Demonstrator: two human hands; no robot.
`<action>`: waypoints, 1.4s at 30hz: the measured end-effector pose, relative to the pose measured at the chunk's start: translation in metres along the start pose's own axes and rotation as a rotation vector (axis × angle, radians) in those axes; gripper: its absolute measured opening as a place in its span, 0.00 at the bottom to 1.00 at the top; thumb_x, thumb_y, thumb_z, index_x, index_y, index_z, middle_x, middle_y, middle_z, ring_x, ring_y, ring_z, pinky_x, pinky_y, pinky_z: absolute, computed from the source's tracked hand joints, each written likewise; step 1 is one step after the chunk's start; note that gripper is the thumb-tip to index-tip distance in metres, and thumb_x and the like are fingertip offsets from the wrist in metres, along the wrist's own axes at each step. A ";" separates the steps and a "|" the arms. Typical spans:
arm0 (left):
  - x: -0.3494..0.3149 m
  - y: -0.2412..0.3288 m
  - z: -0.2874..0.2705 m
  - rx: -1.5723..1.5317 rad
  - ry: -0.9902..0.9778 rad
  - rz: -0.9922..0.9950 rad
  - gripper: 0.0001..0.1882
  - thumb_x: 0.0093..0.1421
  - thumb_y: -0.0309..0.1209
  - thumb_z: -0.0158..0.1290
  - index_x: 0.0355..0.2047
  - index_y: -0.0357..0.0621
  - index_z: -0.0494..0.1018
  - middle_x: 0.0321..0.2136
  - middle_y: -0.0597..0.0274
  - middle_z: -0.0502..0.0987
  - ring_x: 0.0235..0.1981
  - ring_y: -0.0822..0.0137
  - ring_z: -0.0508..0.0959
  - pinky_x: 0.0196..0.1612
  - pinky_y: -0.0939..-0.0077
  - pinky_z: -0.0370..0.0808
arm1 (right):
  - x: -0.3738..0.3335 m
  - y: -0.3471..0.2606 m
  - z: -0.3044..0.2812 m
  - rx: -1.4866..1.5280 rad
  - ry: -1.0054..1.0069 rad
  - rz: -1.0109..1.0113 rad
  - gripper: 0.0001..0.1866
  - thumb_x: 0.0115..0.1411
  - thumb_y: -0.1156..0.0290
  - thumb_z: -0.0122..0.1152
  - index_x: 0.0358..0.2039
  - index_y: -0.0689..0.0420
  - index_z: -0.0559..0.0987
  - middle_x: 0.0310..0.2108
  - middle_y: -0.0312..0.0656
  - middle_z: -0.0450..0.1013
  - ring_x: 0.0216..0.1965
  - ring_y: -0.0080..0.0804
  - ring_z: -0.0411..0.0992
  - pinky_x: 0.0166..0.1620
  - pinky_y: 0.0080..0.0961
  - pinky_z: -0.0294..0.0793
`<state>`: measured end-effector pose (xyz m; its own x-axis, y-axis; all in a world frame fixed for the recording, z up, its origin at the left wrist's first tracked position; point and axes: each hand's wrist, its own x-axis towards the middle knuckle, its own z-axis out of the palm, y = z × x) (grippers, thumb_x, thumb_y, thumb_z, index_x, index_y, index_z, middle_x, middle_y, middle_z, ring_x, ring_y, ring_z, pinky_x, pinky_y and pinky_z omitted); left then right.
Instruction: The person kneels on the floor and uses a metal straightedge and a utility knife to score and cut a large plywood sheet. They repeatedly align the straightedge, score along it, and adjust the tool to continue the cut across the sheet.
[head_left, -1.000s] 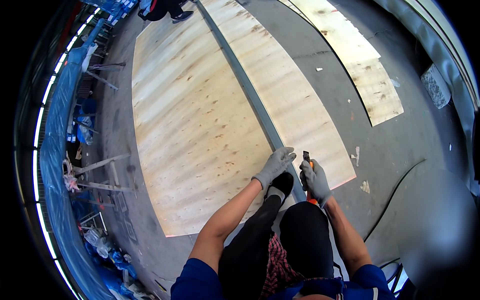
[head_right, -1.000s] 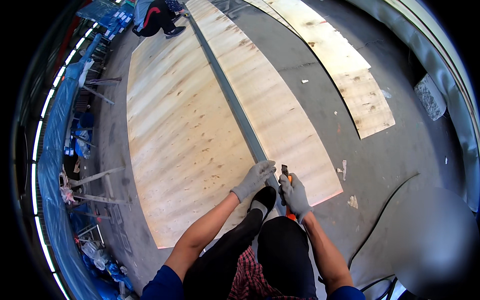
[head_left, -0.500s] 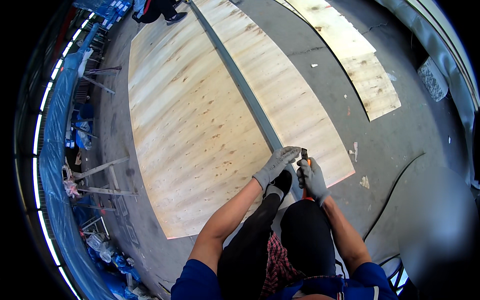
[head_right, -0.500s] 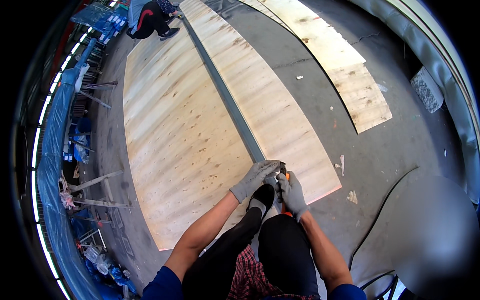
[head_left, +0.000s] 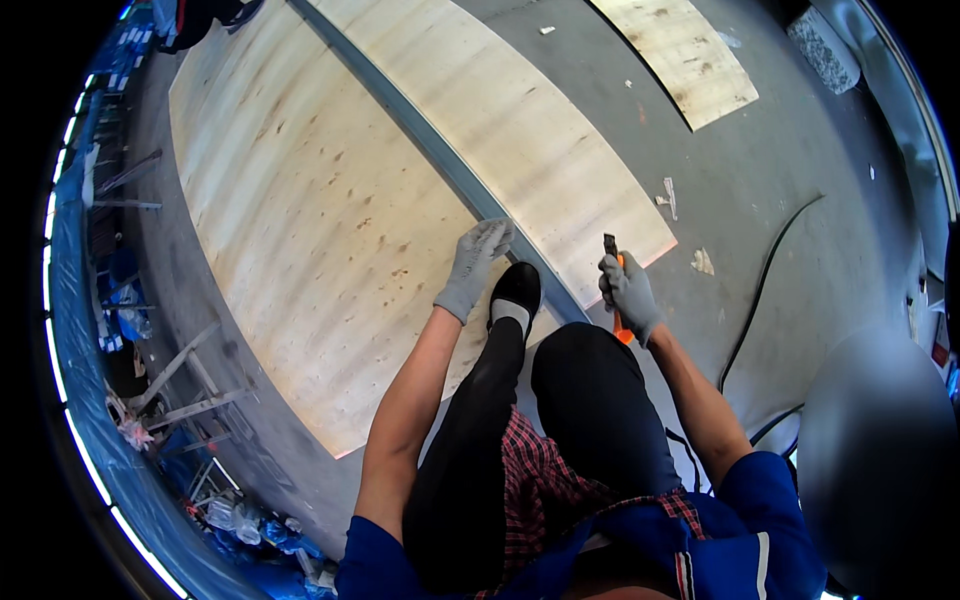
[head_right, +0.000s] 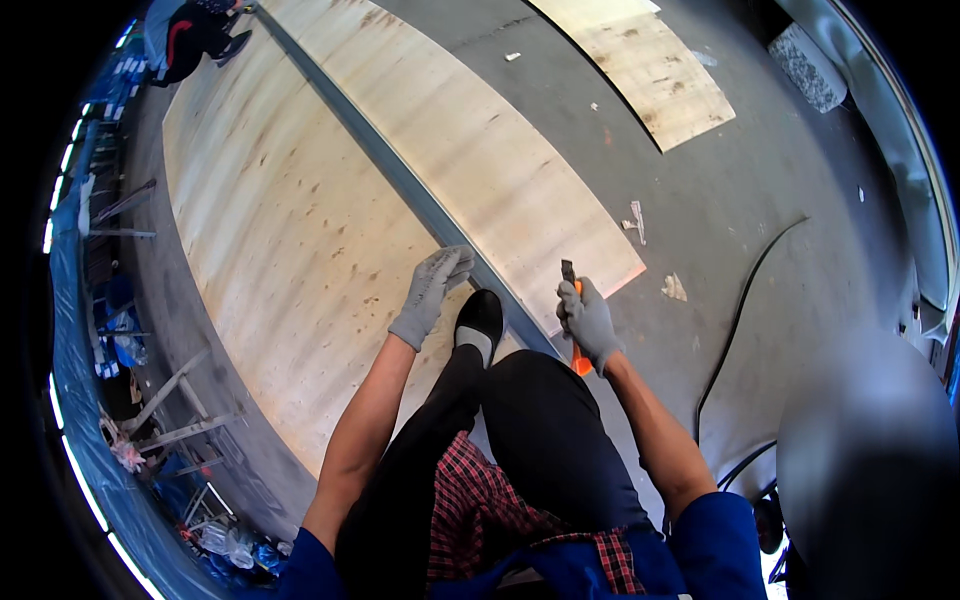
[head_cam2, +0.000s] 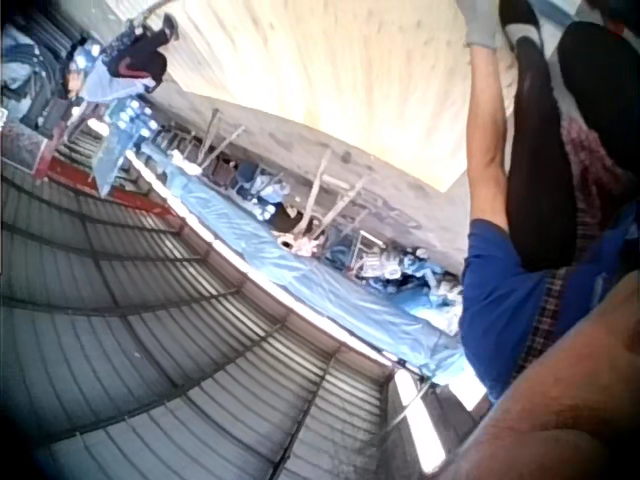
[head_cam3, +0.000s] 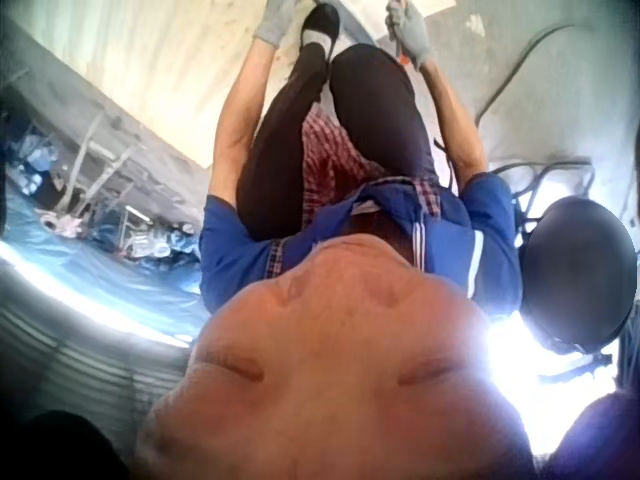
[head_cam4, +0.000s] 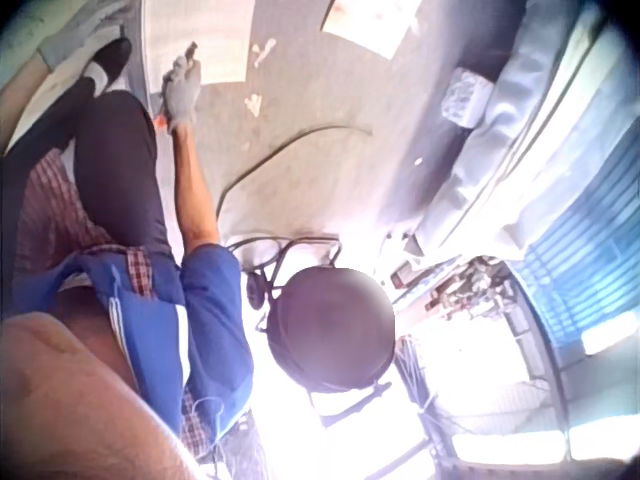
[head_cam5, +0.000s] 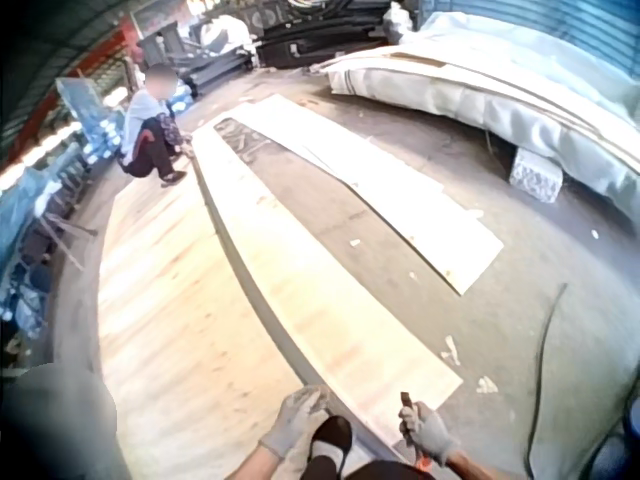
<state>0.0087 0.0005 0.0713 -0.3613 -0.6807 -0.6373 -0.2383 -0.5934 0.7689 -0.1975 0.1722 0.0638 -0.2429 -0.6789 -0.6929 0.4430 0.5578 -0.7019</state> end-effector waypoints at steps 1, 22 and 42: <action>-0.002 -0.005 -0.001 0.017 0.012 -0.007 0.16 0.68 0.37 0.49 0.49 0.38 0.74 0.46 0.59 0.79 0.48 0.69 0.78 0.53 0.74 0.73 | -0.002 0.020 -0.012 -0.095 -0.003 -0.009 0.10 0.69 0.61 0.48 0.34 0.53 0.68 0.19 0.33 0.66 0.17 0.19 0.61 0.20 0.22 0.62; -0.030 -0.085 0.029 0.891 -0.072 0.776 0.11 0.64 0.34 0.50 0.30 0.39 0.71 0.30 0.47 0.72 0.35 0.46 0.72 0.40 0.57 0.69 | 0.030 0.033 0.031 -1.093 -0.081 -0.166 0.16 0.63 0.60 0.50 0.42 0.60 0.69 0.34 0.62 0.76 0.39 0.62 0.76 0.44 0.53 0.73; -0.033 -0.083 0.036 0.922 -0.059 0.815 0.09 0.63 0.34 0.51 0.30 0.42 0.70 0.30 0.51 0.72 0.36 0.47 0.72 0.39 0.55 0.71 | -0.065 0.132 -0.095 -1.192 -0.379 -0.072 0.18 0.63 0.56 0.51 0.43 0.58 0.69 0.34 0.60 0.77 0.41 0.61 0.75 0.42 0.52 0.72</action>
<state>0.0077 0.0874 0.0303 -0.7369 -0.6753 0.0310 -0.4624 0.5369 0.7056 -0.2054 0.3354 0.0009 0.1170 -0.7098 -0.6946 -0.6644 0.4639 -0.5860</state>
